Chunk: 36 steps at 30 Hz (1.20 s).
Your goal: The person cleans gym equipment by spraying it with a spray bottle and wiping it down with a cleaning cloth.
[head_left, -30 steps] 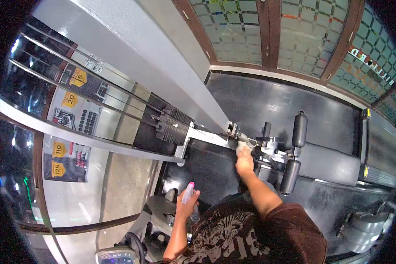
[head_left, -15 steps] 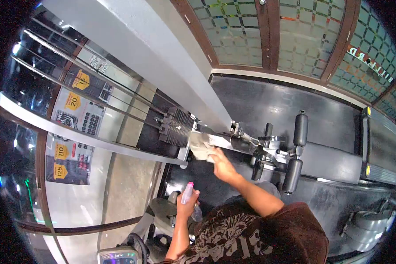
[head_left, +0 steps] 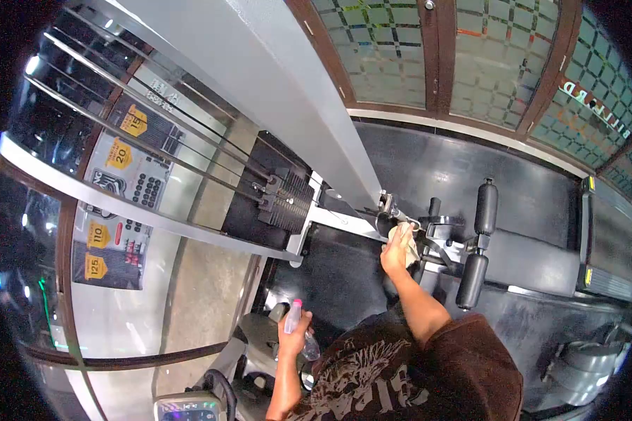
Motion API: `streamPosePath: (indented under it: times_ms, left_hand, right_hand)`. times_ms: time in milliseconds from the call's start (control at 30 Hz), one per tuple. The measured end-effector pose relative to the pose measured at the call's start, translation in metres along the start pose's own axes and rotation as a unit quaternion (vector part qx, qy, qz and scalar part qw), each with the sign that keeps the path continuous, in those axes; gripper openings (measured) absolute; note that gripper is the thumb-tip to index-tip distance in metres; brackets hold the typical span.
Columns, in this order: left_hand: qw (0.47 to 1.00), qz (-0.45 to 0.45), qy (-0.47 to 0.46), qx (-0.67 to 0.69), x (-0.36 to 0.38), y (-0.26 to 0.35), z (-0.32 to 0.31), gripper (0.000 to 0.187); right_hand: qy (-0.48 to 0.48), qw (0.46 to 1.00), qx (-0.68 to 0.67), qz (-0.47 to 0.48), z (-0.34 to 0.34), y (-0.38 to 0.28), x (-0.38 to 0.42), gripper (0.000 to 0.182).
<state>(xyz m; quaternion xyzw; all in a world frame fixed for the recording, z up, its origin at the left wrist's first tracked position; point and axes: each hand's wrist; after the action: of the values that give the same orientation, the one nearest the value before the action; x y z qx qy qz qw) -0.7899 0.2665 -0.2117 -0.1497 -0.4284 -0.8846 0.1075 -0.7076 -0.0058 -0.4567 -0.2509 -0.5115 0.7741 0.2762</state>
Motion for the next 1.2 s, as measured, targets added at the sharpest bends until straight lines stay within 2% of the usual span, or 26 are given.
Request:
streamPosePath:
  times_ms: [67,167,200,300,333,367,433,467,567,633,667,700,767,867,967,1033,1133,1167,1200]
  left_hand:
    - [1.000,-0.016,0.007,0.017,-0.002,-0.004,-0.001,0.018]
    - [0.998,0.031,0.010,0.061,0.002,-0.010,-0.002,0.019]
    - [0.998,0.027,0.003,0.053,0.002,-0.016,-0.001,0.019]
    - [0.999,0.015,-0.009,0.030,0.000,-0.028,-0.002,0.019]
    - [1.000,0.011,-0.008,0.023,0.002,-0.025,-0.002,0.020]
    - [1.000,0.005,-0.006,0.016,0.002,-0.023,-0.001,0.020]
    - [0.999,0.026,-0.009,0.040,0.006,-0.027,0.002,0.020]
    - [0.999,0.016,-0.009,0.033,0.010,-0.031,0.003,0.020]
    - [1.000,0.006,-0.010,0.007,0.004,-0.034,0.003,0.018]
    - [1.000,0.017,-0.010,-0.016,0.007,-0.038,0.006,0.017]
    - [1.000,0.013,0.008,0.003,0.005,-0.045,0.005,0.016]
    - [1.000,0.021,0.005,0.016,0.007,-0.045,0.003,0.017]
    - [0.999,0.033,-0.001,0.040,0.008,-0.040,0.001,0.017]
    - [0.999,0.018,-0.022,0.037,0.009,-0.038,-0.004,0.017]
    - [1.000,-0.006,-0.019,-0.003,0.006,-0.019,-0.010,0.018]
    - [1.000,-0.004,-0.028,0.012,0.004,-0.017,-0.012,0.018]
    - [1.000,-0.011,-0.025,-0.008,0.003,-0.014,-0.018,0.017]
    - [1.000,-0.006,-0.022,-0.011,0.003,-0.011,-0.020,0.017]
    - [0.999,0.007,-0.035,-0.006,0.002,-0.018,-0.021,0.017]
  right_hand:
    - [-0.035,0.999,-0.029,-0.006,0.009,0.000,0.016,0.065]
    - [-0.079,0.994,-0.039,0.060,0.010,0.006,0.026,0.065]
    - [-0.069,0.995,-0.068,0.018,0.008,0.006,0.022,0.063]
    - [-0.034,0.999,-0.020,-0.035,-0.010,0.017,-0.012,0.058]
    - [-0.057,0.998,-0.016,-0.038,-0.010,0.022,-0.021,0.054]
    - [-0.116,0.989,-0.035,-0.082,-0.011,0.028,-0.032,0.054]
    - [-0.028,0.997,0.063,0.047,-0.023,0.046,-0.043,0.053]
    - [-0.066,0.997,0.050,-0.011,-0.012,0.028,-0.046,0.056]
    - [-0.068,0.994,0.081,-0.037,-0.033,0.061,-0.053,0.059]
    - [-0.015,0.997,0.015,-0.069,-0.047,0.063,-0.038,0.058]
    - [-0.059,0.988,0.029,-0.140,-0.025,0.025,-0.034,0.049]
    - [-0.016,0.995,0.082,-0.046,-0.028,0.032,-0.027,0.048]
    - [0.004,0.990,0.127,-0.061,-0.027,0.034,-0.016,0.045]
    - [-0.033,0.994,0.080,-0.060,-0.001,0.016,-0.008,0.045]
    - [-0.109,0.991,0.070,-0.019,0.020,0.015,-0.011,0.047]
    - [-0.088,0.996,0.013,0.016,0.031,0.014,-0.028,0.045]
    - [-0.073,0.995,0.068,0.003,0.004,0.037,-0.024,0.048]
    - [-0.055,0.997,0.045,-0.018,-0.006,0.047,-0.021,0.051]
    - [-0.075,0.993,0.040,-0.087,0.002,0.025,-0.020,0.051]
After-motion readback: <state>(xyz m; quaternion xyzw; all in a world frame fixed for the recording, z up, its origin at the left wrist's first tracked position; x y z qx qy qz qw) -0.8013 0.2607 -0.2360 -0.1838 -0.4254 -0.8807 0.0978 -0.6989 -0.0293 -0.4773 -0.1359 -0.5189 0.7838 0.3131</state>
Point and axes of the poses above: each hand's wrist, its own x-axis away from the middle knuckle, its own z-axis out of the back of the hand, y = z × x, and after that the axes turned 14 degrees about -x, right-handed
